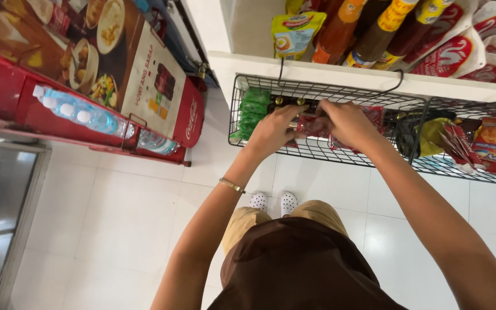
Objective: Organizing seasoning packets and condiment items into metal wire baskets on a grocery store shelf.
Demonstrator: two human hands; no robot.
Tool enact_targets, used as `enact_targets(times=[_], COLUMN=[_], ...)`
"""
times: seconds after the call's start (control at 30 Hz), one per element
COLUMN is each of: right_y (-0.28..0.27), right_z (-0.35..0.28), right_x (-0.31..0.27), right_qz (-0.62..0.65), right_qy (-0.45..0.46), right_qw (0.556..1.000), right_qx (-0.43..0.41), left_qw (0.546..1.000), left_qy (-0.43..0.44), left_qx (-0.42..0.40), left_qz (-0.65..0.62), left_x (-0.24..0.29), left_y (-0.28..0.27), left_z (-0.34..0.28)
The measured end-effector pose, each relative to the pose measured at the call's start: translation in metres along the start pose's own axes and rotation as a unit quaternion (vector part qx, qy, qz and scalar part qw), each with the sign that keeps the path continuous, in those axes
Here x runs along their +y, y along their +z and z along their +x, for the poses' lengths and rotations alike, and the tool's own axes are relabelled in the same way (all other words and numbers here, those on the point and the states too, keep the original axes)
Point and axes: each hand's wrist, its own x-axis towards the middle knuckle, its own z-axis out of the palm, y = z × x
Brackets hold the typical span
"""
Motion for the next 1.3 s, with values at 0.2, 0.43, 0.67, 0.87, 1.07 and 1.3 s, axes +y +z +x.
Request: enact_targets(times=[0.2, 0.43, 0.67, 0.87, 1.07, 1.3], right_y=[-0.025, 0.015, 0.056, 0.02, 0.017, 0.066], right_z=[0.01, 0.021, 0.046, 0.038, 0.021, 0.007], right_x=[-0.036, -0.033, -0.048, -0.042, 0.035, 0.089], right_qz=[0.296, 0.118, -0.069, 0.075, -0.109, -0.198], right_qy=[-0.032, -0.045, -0.146, -0.072, -0.005, 0.023], right_qw=[0.949, 0.979, 0.986, 0.993, 0.989, 0.978], right_qx=[0.101, 0.157, 0.048, -0.046, -0.099, -0.062], left_qw=[0.984, 0.983, 0.957, 0.971, 0.976, 0.941], left_qy=[-0.062, -0.043, -0.055, -0.048, -0.001, -0.07], left_qx=[0.128, 0.164, 0.284, 0.229, 0.101, -0.112], left_qz=[-0.11, -0.072, 0.003, 0.037, 0.191, 0.311], left_x=[-0.028, 0.005, 0.01, -0.021, -0.073, -0.084], left_y=[0.016, -0.024, -0.024, -0.005, 0.06, 0.099], left_z=[0.016, -0.006, -0.027, -0.024, 0.004, 0.028])
